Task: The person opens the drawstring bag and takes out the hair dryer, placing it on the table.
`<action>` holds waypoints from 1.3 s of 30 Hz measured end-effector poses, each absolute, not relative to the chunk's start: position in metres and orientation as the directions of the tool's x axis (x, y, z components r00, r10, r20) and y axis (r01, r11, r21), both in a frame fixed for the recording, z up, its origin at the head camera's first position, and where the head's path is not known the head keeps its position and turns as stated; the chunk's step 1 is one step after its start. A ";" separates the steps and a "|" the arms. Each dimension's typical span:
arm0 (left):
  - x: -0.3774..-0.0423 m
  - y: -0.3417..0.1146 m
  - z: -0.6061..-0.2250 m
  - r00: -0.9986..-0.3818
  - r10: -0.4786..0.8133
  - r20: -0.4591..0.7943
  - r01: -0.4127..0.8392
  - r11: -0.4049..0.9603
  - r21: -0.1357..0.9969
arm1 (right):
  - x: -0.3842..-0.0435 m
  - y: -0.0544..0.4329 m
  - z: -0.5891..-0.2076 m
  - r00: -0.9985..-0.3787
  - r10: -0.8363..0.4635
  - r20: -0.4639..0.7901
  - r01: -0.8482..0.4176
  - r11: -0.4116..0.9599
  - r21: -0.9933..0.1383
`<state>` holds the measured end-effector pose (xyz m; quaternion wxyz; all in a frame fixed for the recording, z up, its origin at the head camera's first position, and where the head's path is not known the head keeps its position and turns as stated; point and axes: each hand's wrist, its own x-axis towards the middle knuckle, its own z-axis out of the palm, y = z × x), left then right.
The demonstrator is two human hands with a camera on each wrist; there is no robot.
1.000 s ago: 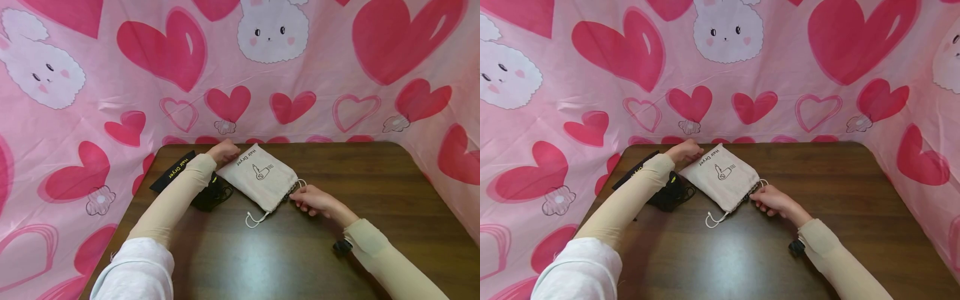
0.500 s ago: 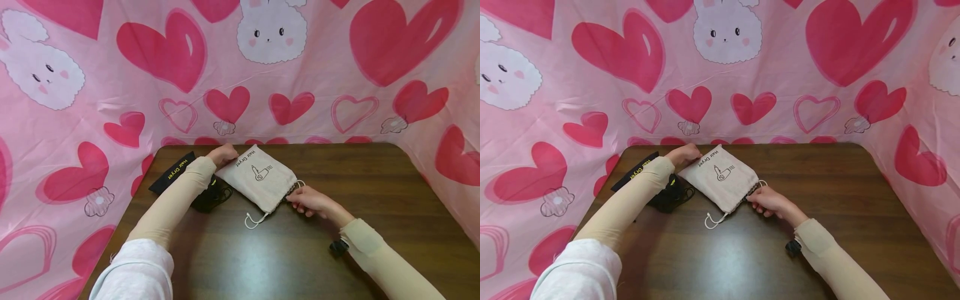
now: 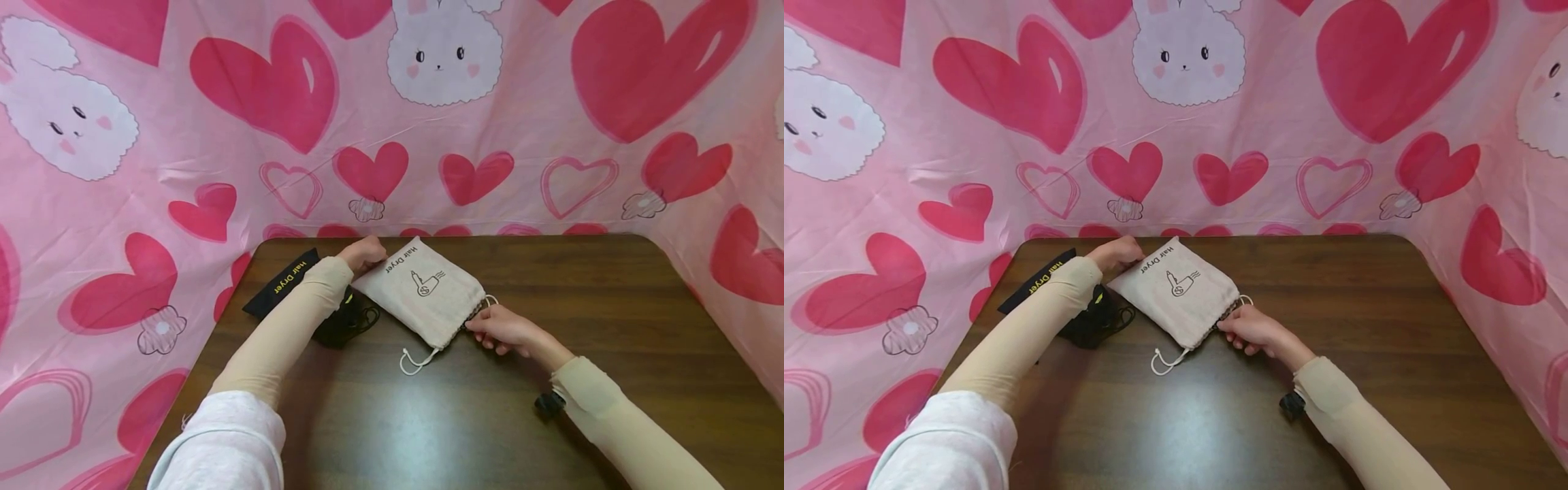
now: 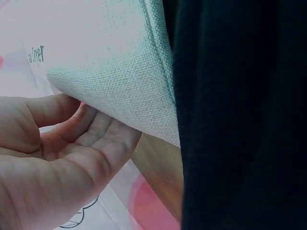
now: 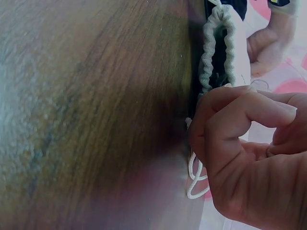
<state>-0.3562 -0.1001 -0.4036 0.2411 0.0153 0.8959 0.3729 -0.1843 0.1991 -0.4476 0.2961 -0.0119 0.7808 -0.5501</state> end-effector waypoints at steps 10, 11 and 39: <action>-0.357 -0.098 -0.403 -0.894 0.161 -0.419 -0.166 0.749 0.641 | -0.188 0.199 -0.449 -0.826 -0.348 -0.444 0.294 0.405 -0.866; -0.357 -0.098 -0.404 -0.895 0.158 -0.416 -0.165 0.750 0.640 | -0.188 0.199 -0.448 -0.825 -0.349 -0.444 0.295 0.405 -0.865; -0.360 -0.091 -0.407 -0.888 0.128 -0.441 -0.159 0.816 0.556 | -0.187 0.202 -0.446 -0.817 -0.374 -0.440 0.282 0.406 -0.869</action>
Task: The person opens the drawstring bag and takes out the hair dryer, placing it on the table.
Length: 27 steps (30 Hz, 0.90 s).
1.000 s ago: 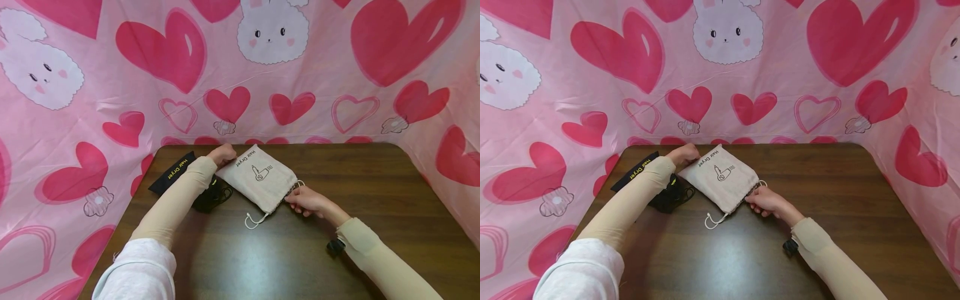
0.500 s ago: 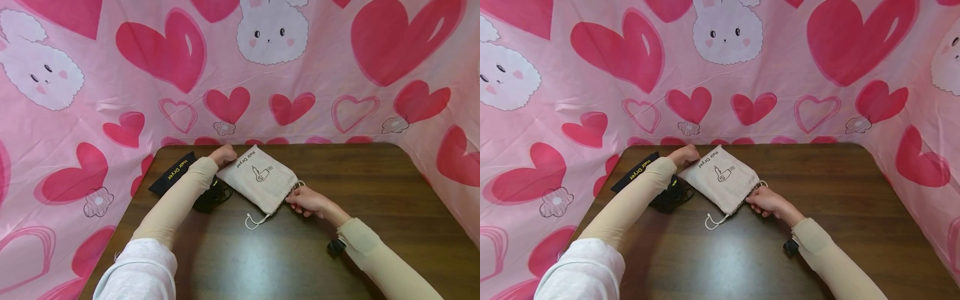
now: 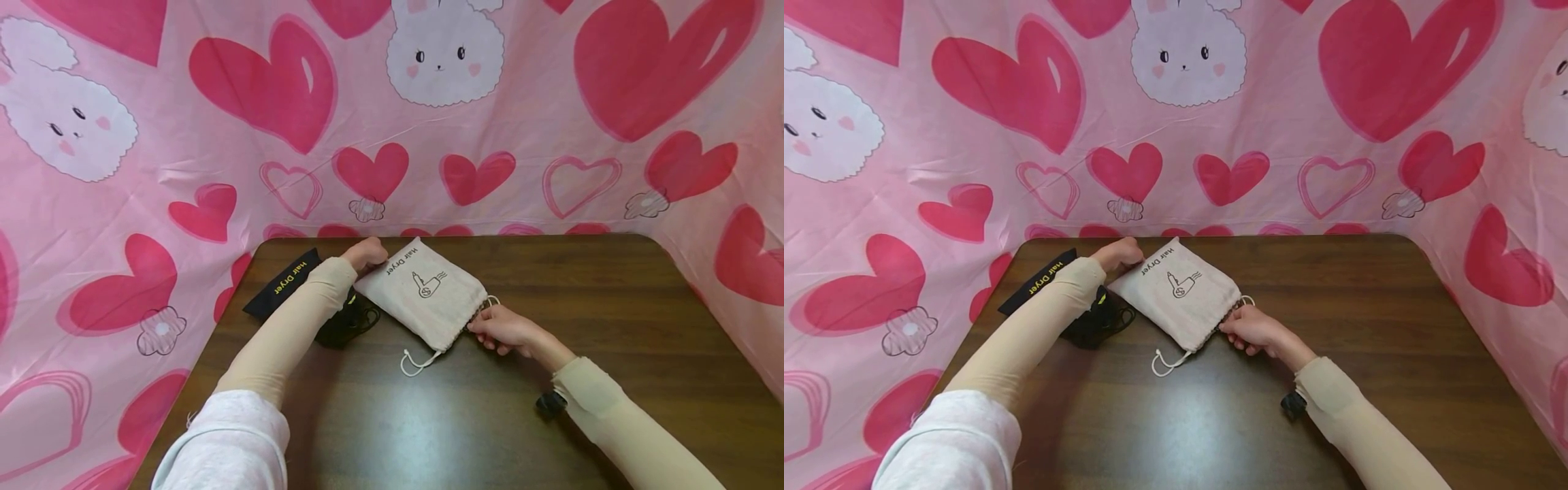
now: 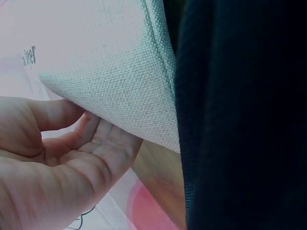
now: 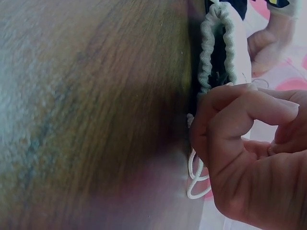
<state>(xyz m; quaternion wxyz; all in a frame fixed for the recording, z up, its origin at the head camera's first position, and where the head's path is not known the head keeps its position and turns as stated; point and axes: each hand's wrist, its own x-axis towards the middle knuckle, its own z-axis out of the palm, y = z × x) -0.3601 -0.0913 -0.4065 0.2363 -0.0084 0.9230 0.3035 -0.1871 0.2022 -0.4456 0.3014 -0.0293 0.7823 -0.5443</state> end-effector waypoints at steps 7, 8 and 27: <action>-0.359 -0.091 -0.405 -0.887 0.116 -0.448 -0.170 0.819 0.548 | -0.185 0.204 -0.443 -0.816 -0.389 -0.428 0.263 0.409 -0.874; -0.360 -0.091 -0.405 -0.886 0.115 -0.449 -0.169 0.822 0.544 | -0.184 0.205 -0.443 -0.816 -0.390 -0.427 0.262 0.410 -0.874; -0.357 -0.095 -0.405 -0.888 0.132 -0.440 -0.148 0.824 0.547 | -0.179 0.210 -0.444 -0.821 -0.381 -0.425 0.248 0.433 -0.866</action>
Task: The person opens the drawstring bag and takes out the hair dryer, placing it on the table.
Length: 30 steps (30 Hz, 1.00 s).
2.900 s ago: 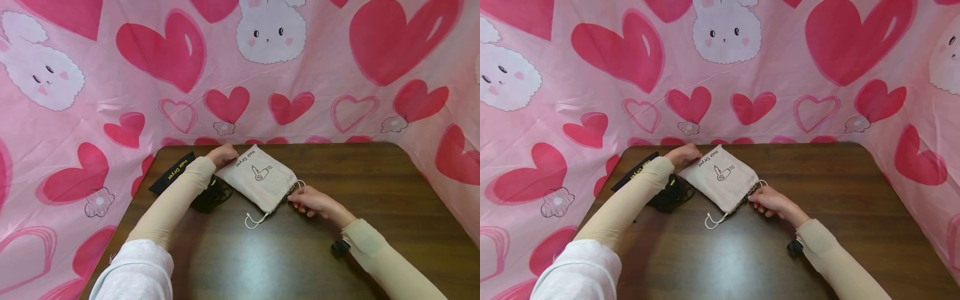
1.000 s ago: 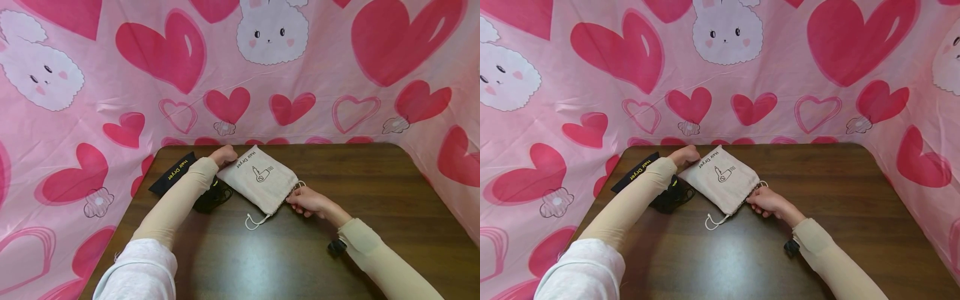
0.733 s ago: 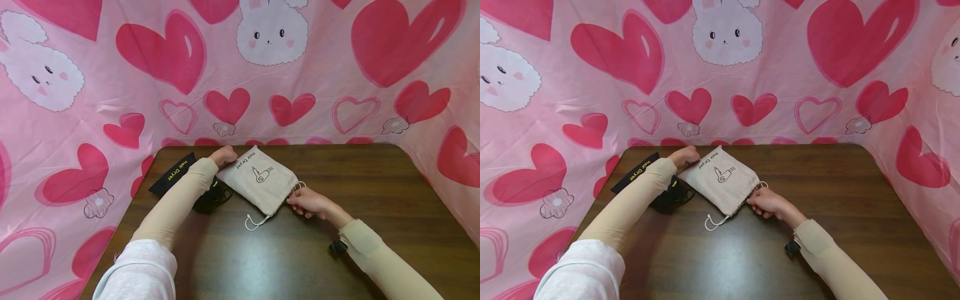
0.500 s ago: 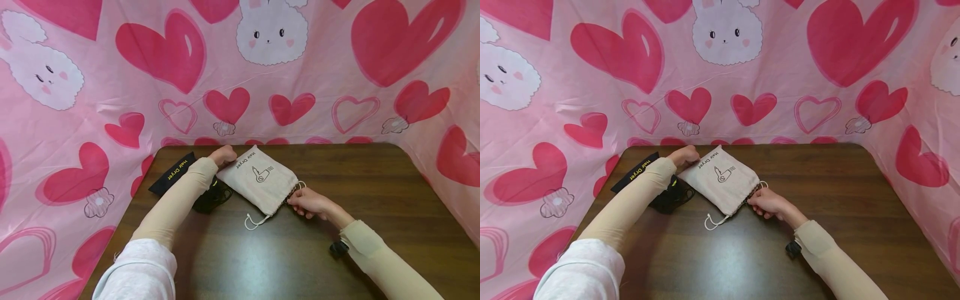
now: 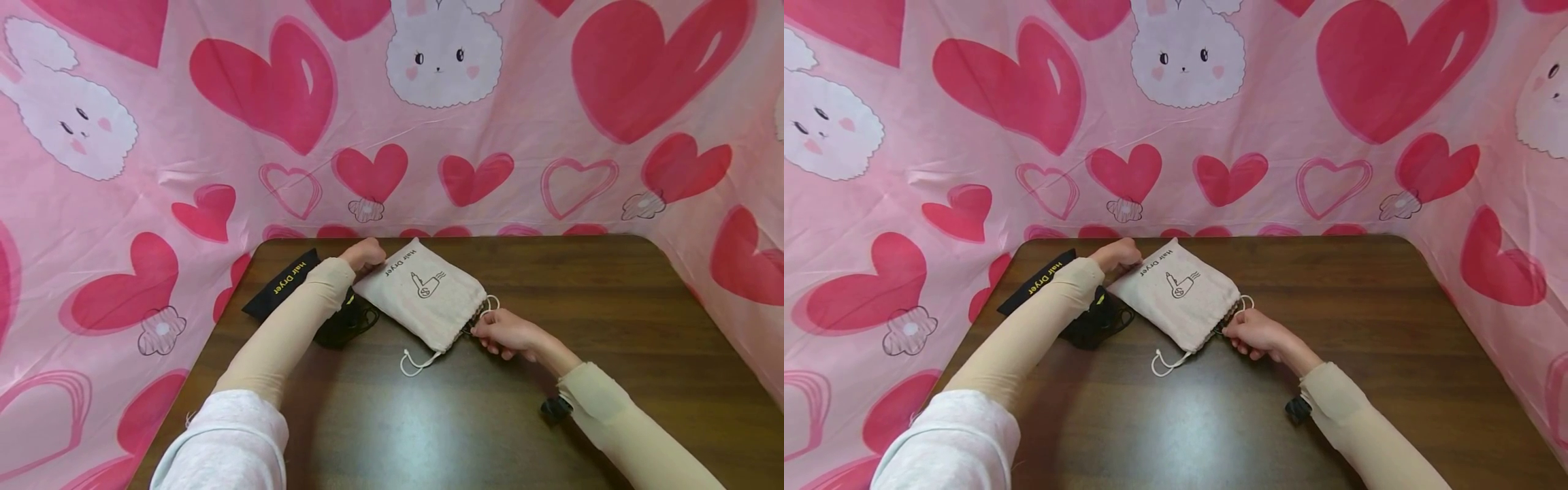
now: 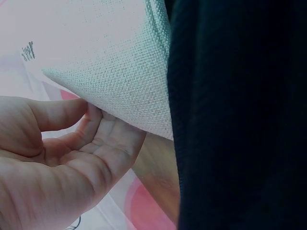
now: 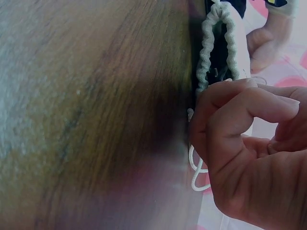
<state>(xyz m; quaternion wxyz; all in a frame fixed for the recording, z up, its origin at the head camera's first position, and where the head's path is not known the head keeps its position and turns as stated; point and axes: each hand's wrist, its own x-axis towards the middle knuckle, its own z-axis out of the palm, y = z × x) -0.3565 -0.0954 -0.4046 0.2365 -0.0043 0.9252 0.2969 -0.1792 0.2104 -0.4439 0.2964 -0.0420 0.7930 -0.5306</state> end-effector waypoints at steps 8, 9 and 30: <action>-0.356 -0.095 -0.405 -0.886 0.115 -0.450 -0.166 0.826 0.539 | -0.177 0.211 -0.444 -0.818 -0.382 -0.431 0.257 0.428 -0.866; -0.356 -0.095 -0.405 -0.886 0.114 -0.449 -0.167 0.825 0.539 | -0.176 0.211 -0.444 -0.818 -0.381 -0.431 0.257 0.428 -0.866; -0.355 -0.098 -0.405 -0.878 0.140 -0.458 -0.162 0.814 0.559 | -0.171 0.214 -0.443 -0.821 -0.392 -0.415 0.232 0.434 -0.870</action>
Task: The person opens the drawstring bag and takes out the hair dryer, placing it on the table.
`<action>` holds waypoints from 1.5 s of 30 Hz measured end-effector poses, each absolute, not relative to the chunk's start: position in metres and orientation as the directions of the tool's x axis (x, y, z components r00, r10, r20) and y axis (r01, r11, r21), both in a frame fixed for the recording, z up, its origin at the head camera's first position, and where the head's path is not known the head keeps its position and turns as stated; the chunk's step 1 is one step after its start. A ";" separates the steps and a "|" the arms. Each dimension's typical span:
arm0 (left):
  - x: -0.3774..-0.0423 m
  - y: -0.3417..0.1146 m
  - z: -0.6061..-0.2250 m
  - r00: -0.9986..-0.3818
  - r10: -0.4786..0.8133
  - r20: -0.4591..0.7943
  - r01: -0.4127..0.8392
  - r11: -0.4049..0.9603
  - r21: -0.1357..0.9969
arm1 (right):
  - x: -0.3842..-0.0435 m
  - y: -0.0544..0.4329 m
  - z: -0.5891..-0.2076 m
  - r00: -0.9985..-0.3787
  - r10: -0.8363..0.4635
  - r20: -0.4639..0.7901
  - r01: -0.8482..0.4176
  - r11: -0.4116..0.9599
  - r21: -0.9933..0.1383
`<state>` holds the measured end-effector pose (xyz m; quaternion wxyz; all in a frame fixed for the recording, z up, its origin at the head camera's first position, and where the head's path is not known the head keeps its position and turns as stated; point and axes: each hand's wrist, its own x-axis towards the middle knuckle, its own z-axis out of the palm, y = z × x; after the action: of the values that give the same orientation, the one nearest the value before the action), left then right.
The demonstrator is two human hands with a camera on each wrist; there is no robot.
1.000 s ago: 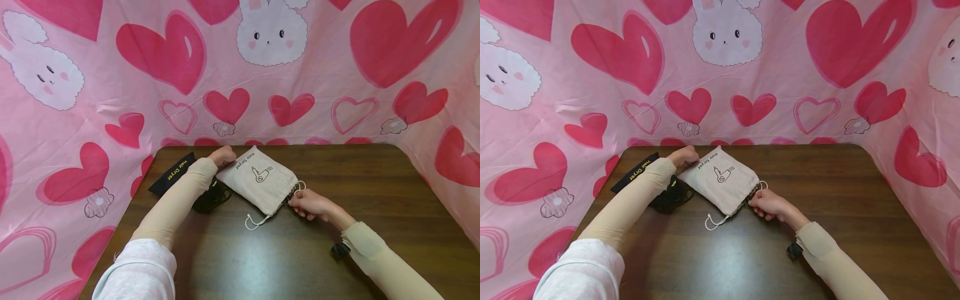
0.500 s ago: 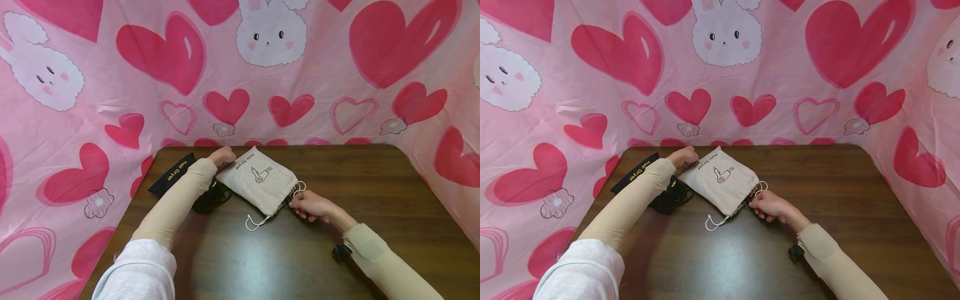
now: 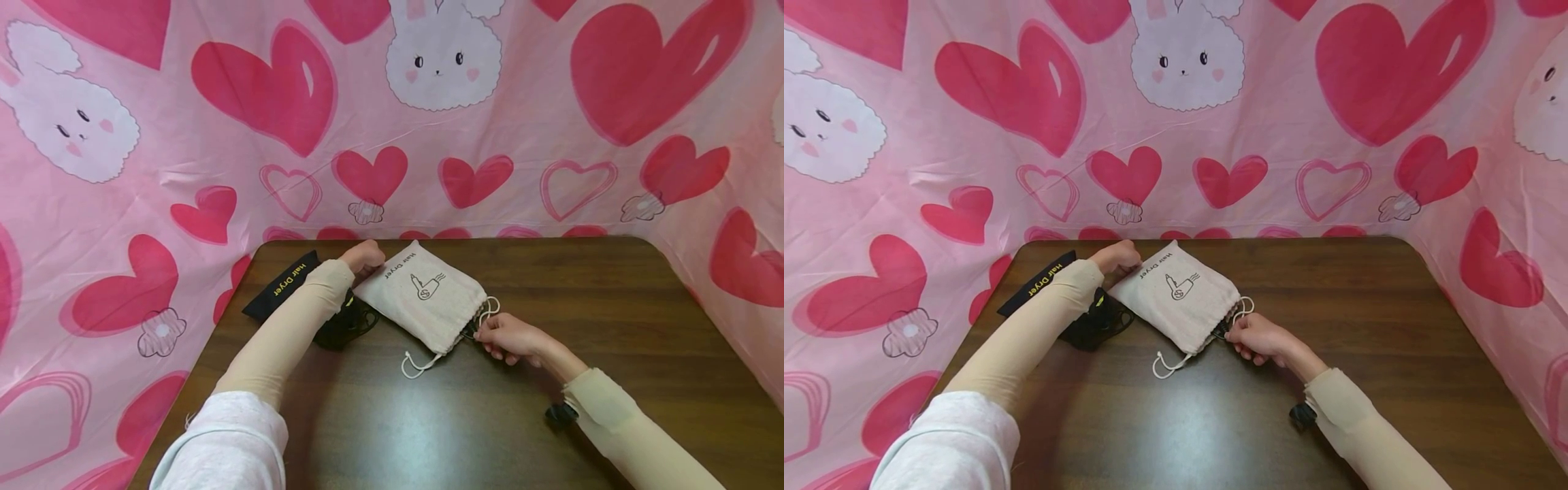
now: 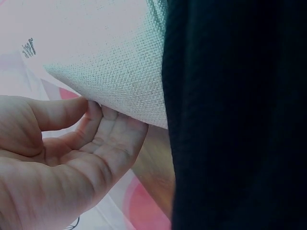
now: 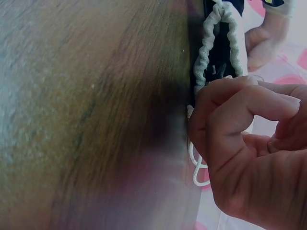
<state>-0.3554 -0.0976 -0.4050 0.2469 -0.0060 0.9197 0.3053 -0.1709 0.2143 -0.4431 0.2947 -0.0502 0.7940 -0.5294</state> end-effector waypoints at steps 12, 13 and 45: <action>-0.353 -0.096 -0.404 -0.875 0.138 -0.464 -0.163 0.819 0.550 | -0.172 0.213 -0.444 -0.817 -0.396 -0.419 0.240 0.426 -0.872; -0.353 -0.097 -0.403 -0.873 0.140 -0.467 -0.165 0.817 0.552 | -0.172 0.212 -0.443 -0.816 -0.399 -0.419 0.240 0.425 -0.873; -0.368 -0.100 -0.415 -0.874 0.146 -0.464 -0.136 0.843 0.520 | -0.176 0.209 -0.438 -0.812 -0.429 -0.396 0.207 0.424 -0.882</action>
<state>-0.3685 -0.0999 -0.4149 0.2514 0.0028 0.9265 0.2801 -0.1764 0.2090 -0.4376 0.2985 -0.0702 0.7891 -0.5322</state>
